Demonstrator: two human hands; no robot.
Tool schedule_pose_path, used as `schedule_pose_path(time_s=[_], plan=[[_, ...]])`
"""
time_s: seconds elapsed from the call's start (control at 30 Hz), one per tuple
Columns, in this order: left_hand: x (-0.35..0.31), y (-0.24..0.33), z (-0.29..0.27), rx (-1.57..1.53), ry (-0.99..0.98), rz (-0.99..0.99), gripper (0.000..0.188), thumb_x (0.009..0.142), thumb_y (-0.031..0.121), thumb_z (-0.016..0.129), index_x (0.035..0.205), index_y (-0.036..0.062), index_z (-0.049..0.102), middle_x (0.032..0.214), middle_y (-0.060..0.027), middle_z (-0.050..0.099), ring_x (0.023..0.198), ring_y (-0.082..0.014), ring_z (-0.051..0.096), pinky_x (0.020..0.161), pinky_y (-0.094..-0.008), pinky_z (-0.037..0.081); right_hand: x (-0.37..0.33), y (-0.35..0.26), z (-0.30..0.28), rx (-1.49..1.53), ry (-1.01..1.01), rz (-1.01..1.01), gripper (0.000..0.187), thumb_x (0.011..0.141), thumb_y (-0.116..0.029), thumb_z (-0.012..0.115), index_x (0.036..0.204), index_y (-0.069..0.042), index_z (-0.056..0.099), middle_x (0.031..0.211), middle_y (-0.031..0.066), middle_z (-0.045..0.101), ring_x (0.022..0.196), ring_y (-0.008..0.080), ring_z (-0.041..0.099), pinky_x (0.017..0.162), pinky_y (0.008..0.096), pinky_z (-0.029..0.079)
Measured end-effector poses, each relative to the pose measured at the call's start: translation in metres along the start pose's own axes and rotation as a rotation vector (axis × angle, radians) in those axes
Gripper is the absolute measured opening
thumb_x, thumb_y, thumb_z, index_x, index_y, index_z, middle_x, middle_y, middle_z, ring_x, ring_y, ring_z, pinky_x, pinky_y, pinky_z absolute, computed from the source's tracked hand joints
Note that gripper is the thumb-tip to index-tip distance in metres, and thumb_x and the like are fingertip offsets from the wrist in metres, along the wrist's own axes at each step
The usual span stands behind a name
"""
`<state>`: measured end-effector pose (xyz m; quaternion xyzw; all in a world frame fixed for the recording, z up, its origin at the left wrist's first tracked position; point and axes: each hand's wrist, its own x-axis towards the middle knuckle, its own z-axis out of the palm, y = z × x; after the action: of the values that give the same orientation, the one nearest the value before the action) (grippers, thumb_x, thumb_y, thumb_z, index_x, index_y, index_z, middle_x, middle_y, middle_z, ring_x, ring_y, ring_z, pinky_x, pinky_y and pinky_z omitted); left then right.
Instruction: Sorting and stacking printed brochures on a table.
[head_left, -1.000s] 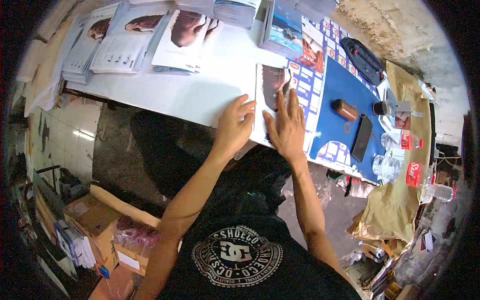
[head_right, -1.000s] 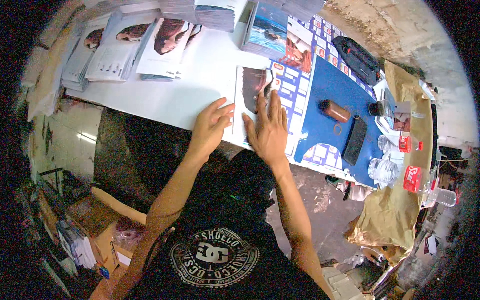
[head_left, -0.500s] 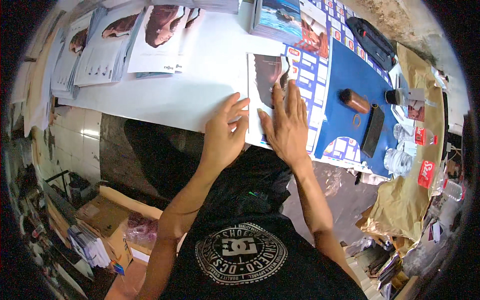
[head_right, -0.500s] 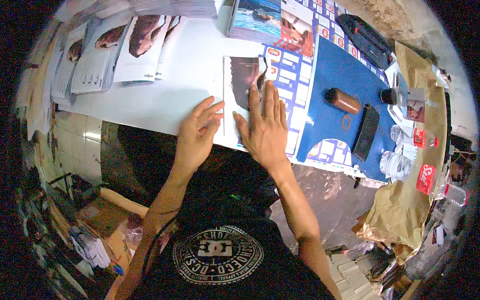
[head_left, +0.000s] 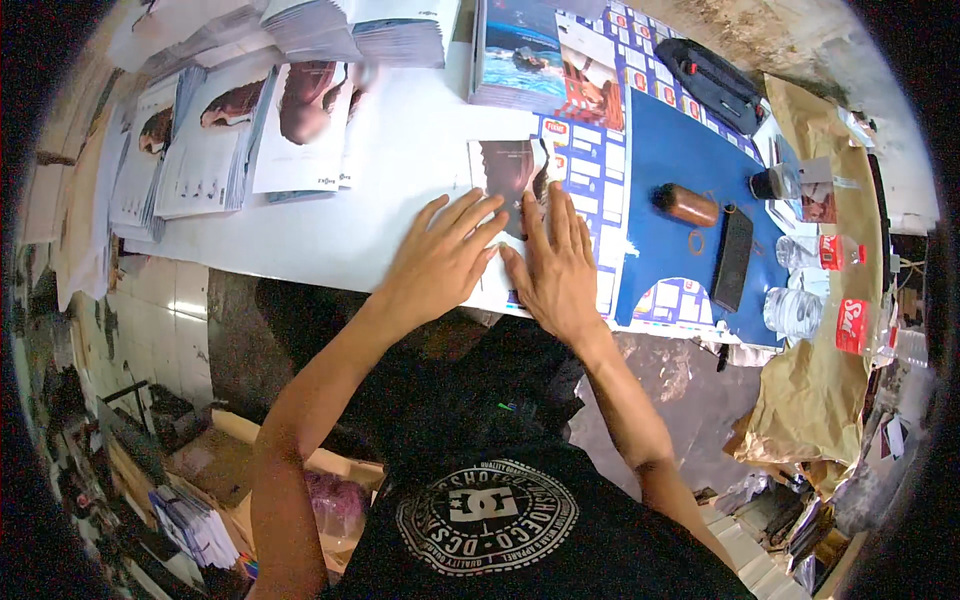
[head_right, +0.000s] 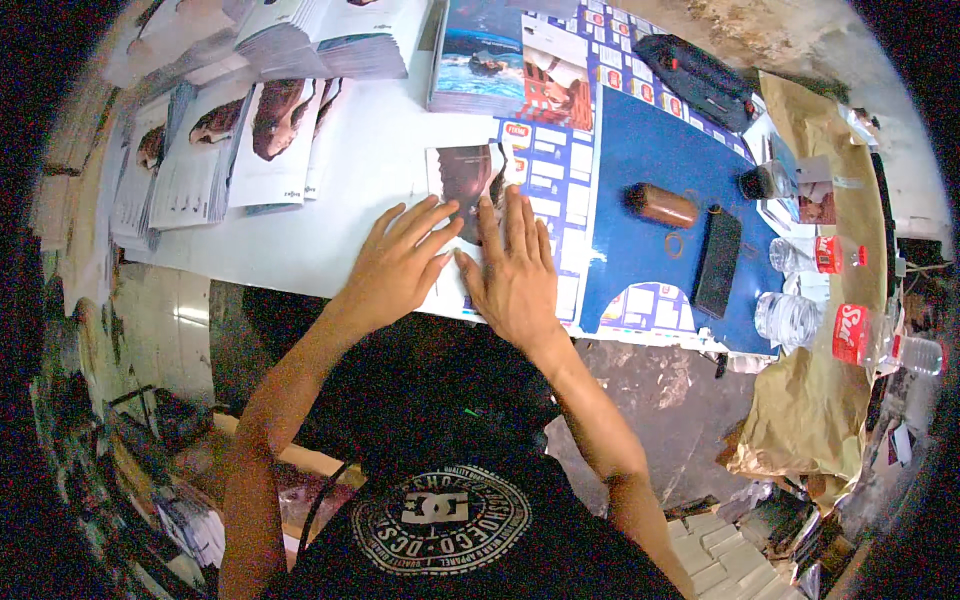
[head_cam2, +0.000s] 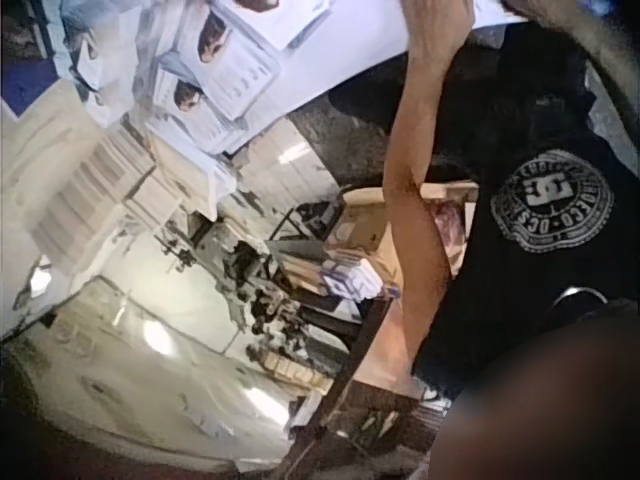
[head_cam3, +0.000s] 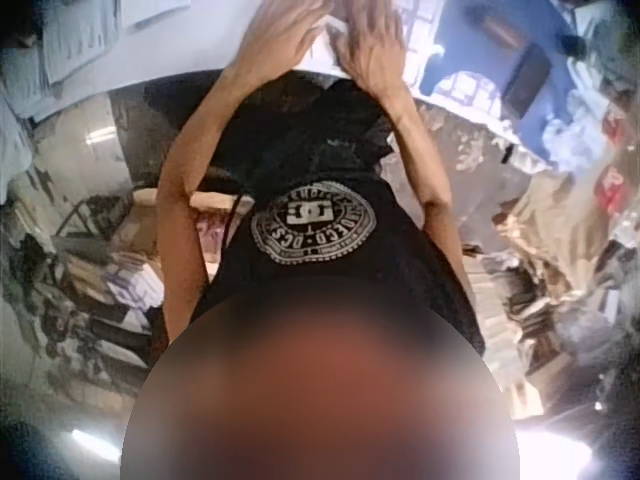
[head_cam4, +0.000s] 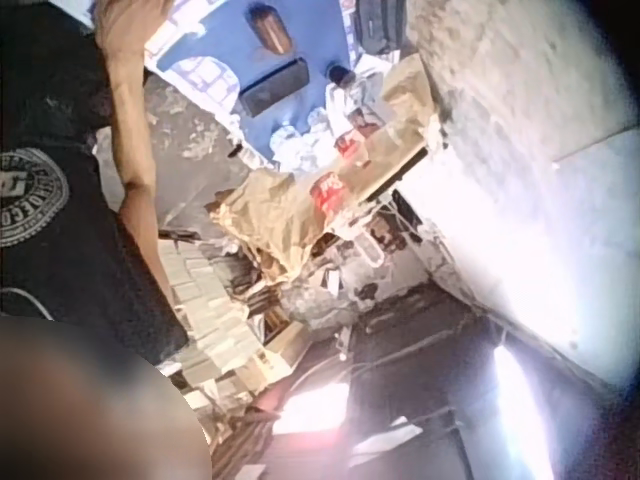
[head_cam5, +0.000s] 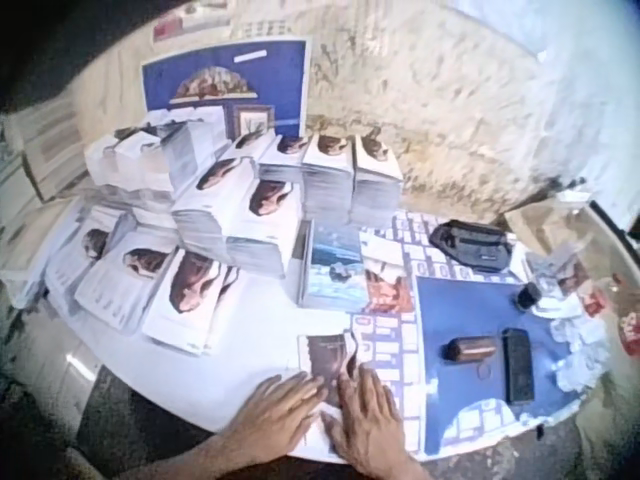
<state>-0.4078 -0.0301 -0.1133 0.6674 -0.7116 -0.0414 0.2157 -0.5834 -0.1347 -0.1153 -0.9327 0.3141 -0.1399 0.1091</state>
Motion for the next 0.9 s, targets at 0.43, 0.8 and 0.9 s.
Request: schedule_pose_path(time_s=[0.43, 0.8, 0.9], plan=[[0.0, -0.005, 0.001, -0.052, 0.022, -0.009, 0.041, 0.099, 0.021, 0.062, 0.137, 0.0054, 0.06, 0.153, -0.0099, 0.05, 0.145, -0.0317, 0.042, 0.119, -0.0526, 0.032, 0.022, 0.157, -0.069, -0.136, 0.147, 0.186, 0.037, 0.085, -0.039, 0.08, 0.098, -0.005, 0.071, 0.118, 0.0184, 0.063, 0.107, 0.0406, 0.059, 0.096, 0.0537, 0.046], [0.003, 0.0, 0.002, -0.025, 0.044, 0.012, 0.037, 0.1, 0.022, 0.06, 0.133, 0.0052, 0.064, 0.147, -0.0114, 0.055, 0.142, -0.0299, 0.046, 0.117, -0.0509, 0.034, 0.086, 0.033, -0.004, -0.087, 0.274, -0.092, 0.044, 0.092, -0.047, 0.069, 0.115, -0.01, 0.062, 0.115, 0.0147, 0.055, 0.113, 0.0365, 0.051, 0.093, 0.0522, 0.04], [0.006, 0.0, 0.005, -0.013, 0.026, 0.002, 0.037, 0.1, 0.022, 0.06, 0.133, 0.0052, 0.063, 0.147, -0.0121, 0.055, 0.142, -0.0306, 0.046, 0.117, -0.0524, 0.034, 0.121, 0.041, 0.004, -0.104, 0.25, -0.093, 0.047, 0.093, -0.049, 0.069, 0.117, -0.01, 0.061, 0.118, 0.0148, 0.056, 0.118, 0.0366, 0.051, 0.095, 0.0536, 0.042]])
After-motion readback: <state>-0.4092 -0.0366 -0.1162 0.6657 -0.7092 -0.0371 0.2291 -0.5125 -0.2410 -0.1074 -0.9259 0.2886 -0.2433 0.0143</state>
